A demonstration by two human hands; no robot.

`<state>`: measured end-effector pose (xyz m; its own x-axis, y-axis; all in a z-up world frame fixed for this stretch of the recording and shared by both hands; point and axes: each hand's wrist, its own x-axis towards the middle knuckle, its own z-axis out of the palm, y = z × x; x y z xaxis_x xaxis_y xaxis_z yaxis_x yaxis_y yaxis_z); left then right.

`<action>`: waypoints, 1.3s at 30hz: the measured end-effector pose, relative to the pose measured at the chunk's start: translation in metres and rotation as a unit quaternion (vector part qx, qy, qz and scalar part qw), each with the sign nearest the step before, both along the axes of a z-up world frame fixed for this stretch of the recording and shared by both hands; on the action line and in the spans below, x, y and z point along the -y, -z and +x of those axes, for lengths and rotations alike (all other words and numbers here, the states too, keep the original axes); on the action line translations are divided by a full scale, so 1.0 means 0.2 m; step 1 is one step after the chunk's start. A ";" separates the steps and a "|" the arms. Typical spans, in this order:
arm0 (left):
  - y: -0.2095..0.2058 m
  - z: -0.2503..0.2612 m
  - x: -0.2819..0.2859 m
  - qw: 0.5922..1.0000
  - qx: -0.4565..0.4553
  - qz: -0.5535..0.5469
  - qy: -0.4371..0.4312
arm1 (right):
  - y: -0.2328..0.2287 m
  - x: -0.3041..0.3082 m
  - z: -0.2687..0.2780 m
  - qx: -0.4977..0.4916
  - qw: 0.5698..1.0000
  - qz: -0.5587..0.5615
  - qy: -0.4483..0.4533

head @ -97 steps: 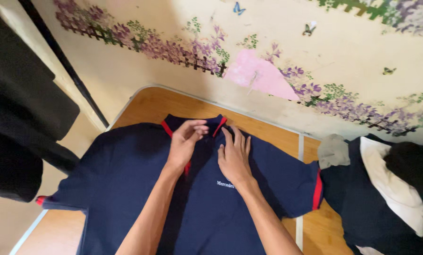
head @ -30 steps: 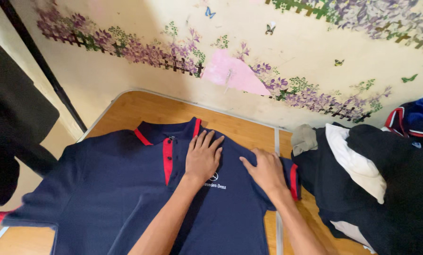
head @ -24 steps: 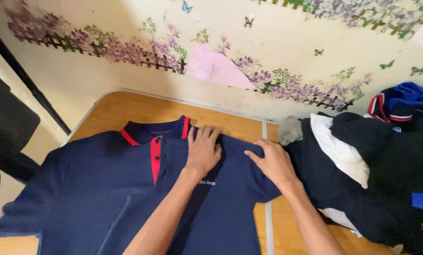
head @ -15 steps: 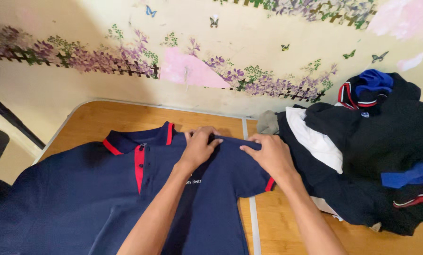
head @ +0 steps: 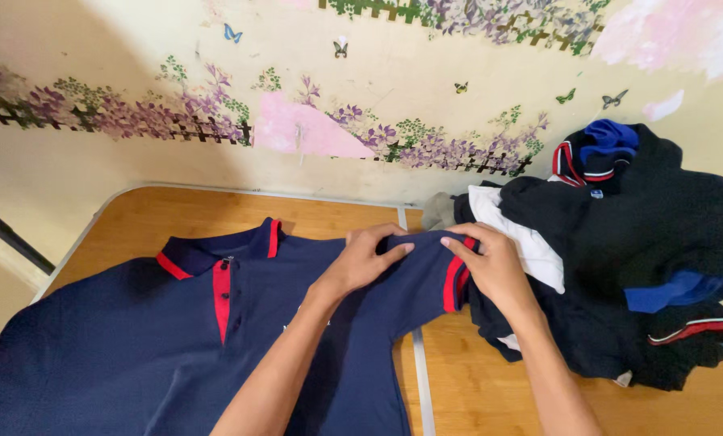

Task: The person smooths a navy blue polo shirt on a wooden table, buttons the collar, and places a wire hanger inside the shirt. The person then lifts the shirt on the hanger and adjusts the collar and shoulders.

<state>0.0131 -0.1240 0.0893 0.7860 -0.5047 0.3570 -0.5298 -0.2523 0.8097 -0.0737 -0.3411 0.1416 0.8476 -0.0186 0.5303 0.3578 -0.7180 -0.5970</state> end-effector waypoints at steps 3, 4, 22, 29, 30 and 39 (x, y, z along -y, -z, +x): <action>-0.06 -0.02 0.03 0.999 0.005 -0.051 0.007 | -0.01 0.00 -0.02 -0.036 0.998 0.009 0.042; -0.06 -0.01 0.03 0.998 0.027 -0.056 -0.001 | -0.02 0.01 -0.03 -0.078 0.994 0.009 0.074; -0.11 -0.08 0.04 0.995 0.040 -0.090 0.018 | 0.19 0.16 -0.03 -0.015 0.974 0.224 -0.029; -0.11 -0.09 0.17 0.988 -0.003 -0.150 0.047 | 0.10 0.10 -0.13 -0.139 0.922 0.354 -0.069; -0.11 -0.09 0.17 0.987 0.001 -0.155 0.044 | 0.07 0.10 -0.15 -0.166 0.911 0.370 -0.069; -0.11 -0.12 0.14 0.987 0.068 -0.142 0.034 | 0.15 0.04 -0.09 -0.034 0.938 0.343 -0.047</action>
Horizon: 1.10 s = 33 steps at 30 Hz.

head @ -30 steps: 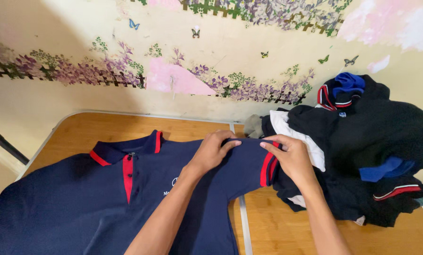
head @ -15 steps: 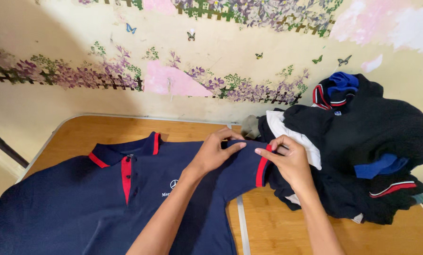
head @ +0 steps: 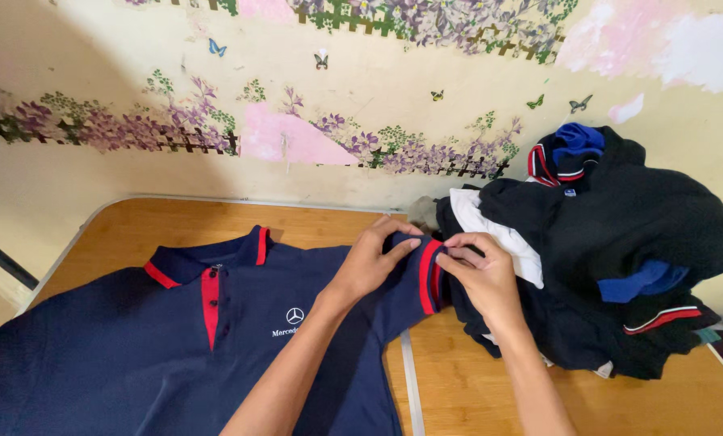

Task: The person smooths a navy blue polo shirt on a wooden table, buttons the collar, and places a wire hanger inside the shirt. The person then lifts the shirt on the hanger and adjusts the collar and shoulders.

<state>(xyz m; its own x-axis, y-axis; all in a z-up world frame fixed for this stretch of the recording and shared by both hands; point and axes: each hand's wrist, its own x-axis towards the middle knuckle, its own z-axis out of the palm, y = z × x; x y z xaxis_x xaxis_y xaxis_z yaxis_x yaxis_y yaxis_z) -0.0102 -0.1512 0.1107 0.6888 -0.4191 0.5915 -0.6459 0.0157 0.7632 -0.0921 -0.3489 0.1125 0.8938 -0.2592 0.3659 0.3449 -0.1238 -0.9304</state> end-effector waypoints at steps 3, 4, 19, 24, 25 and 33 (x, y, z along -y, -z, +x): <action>-0.01 -0.01 -0.01 0.999 -0.028 0.017 -0.010 | 0.04 -0.02 0.01 0.017 0.996 -0.079 0.046; -0.01 -0.01 -0.01 1.000 -0.018 0.003 -0.007 | 0.05 -0.02 0.01 0.015 0.994 -0.099 0.051; -0.07 -0.05 -0.05 1.000 -0.009 -0.007 0.013 | -0.10 -0.13 -0.01 -0.124 0.986 0.107 -0.025; -0.01 0.00 -0.15 0.991 -0.024 0.128 -0.023 | -0.09 -0.12 0.00 0.015 0.999 -0.035 0.034; 0.01 0.03 -0.18 0.980 -0.030 0.191 -0.037 | -0.09 -0.12 -0.01 0.024 0.997 -0.056 0.043; 0.24 0.19 -0.39 0.911 0.059 0.307 -0.269 | -0.14 -0.17 -0.09 0.075 0.977 -0.183 0.084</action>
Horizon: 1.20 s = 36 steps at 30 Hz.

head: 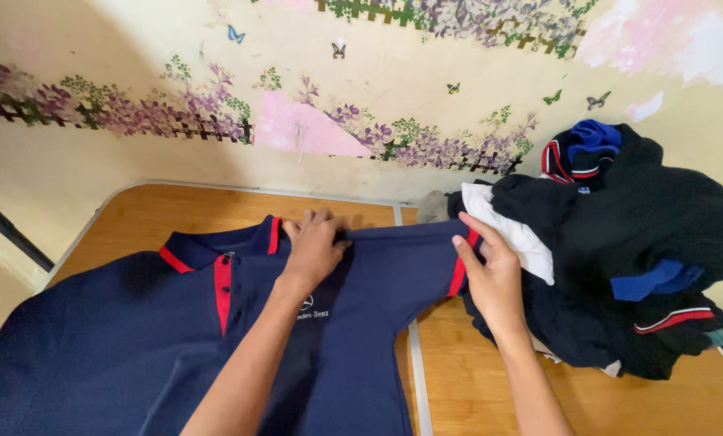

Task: The person smooths a navy blue polo shirt on a wooden table, buttons the collar, and places a wire hanger inside the shirt. The person then lifts the shirt on the hanger and adjusts the collar and shoulders.

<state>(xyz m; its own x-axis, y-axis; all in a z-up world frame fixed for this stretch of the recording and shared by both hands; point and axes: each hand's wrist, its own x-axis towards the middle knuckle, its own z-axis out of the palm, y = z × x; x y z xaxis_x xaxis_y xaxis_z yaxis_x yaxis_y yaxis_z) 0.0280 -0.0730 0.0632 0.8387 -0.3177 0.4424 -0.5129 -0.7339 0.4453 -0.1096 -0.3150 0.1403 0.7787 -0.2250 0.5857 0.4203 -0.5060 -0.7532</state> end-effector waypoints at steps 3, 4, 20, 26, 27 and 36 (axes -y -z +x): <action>0.01 -0.01 -0.03 0.997 0.044 -0.041 -0.050 | -0.04 -0.04 -0.05 -0.063 0.993 -0.053 0.082; 0.00 -0.02 -0.05 0.996 0.032 -0.047 -0.062 | -0.05 -0.04 -0.06 -0.074 0.988 -0.090 0.104; -0.03 -0.04 -0.04 0.983 -0.059 -0.136 -0.106 | -0.06 -0.02 -0.05 -0.155 0.969 -0.128 0.142; -0.05 -0.10 -0.03 0.982 -0.080 -0.123 -0.119 | -0.05 -0.02 -0.05 -0.032 0.967 -0.213 0.133; -0.04 -0.10 -0.03 0.982 -0.080 -0.124 -0.114 | -0.05 -0.03 -0.05 0.000 0.960 -0.245 0.132; 0.22 -0.09 0.00 0.996 -0.028 -0.045 -0.069 | 0.22 -0.30 0.20 -0.121 0.972 -0.176 -0.094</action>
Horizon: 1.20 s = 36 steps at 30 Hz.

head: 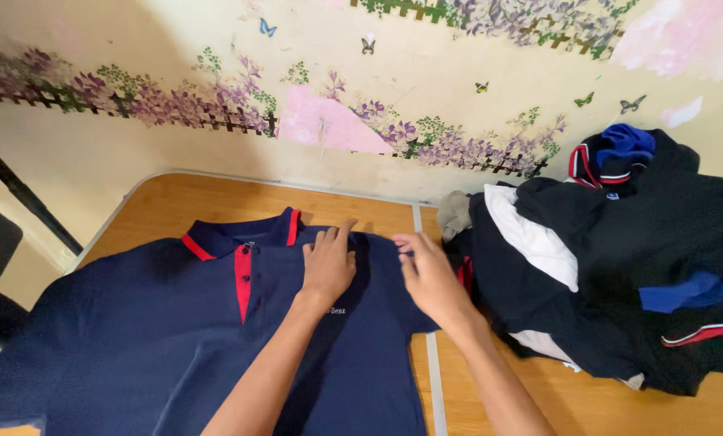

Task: The person smooths a navy blue polo shirt on a wooden table, buttons the collar, and places a wire hanger inside the shirt. The person then lifts the shirt on the hanger and adjusts the collar and shoulders.

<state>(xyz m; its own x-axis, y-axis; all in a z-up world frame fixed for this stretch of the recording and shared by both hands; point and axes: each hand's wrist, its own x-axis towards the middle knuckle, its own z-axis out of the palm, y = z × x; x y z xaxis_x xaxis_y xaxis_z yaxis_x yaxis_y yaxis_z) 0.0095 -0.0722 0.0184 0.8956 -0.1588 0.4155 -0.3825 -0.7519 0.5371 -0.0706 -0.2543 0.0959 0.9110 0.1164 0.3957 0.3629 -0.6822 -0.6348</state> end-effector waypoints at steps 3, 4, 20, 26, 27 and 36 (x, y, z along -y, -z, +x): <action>0.07 0.02 -0.06 1.000 0.001 0.022 0.006 | 0.16 -0.15 0.09 -0.052 0.997 -0.002 -0.050; 0.07 0.01 -0.09 0.999 -0.008 0.052 0.000 | 0.20 -0.18 0.11 -0.032 0.997 -0.040 -0.065; -0.07 -0.14 -0.54 0.997 -0.050 -0.050 -0.036 | 0.42 -0.56 0.28 0.052 0.977 -0.209 0.005; 0.07 -0.16 -0.82 0.972 0.012 0.036 -0.234 | 0.41 -0.86 0.27 -0.023 0.986 -0.156 -0.060; 0.08 -0.18 -0.88 0.964 0.021 0.059 -0.257 | 0.40 -0.90 0.26 -0.042 0.981 -0.184 -0.036; 0.12 -0.14 -1.13 0.938 0.046 0.145 -0.312 | 0.44 -0.99 0.36 0.009 0.972 -0.236 0.003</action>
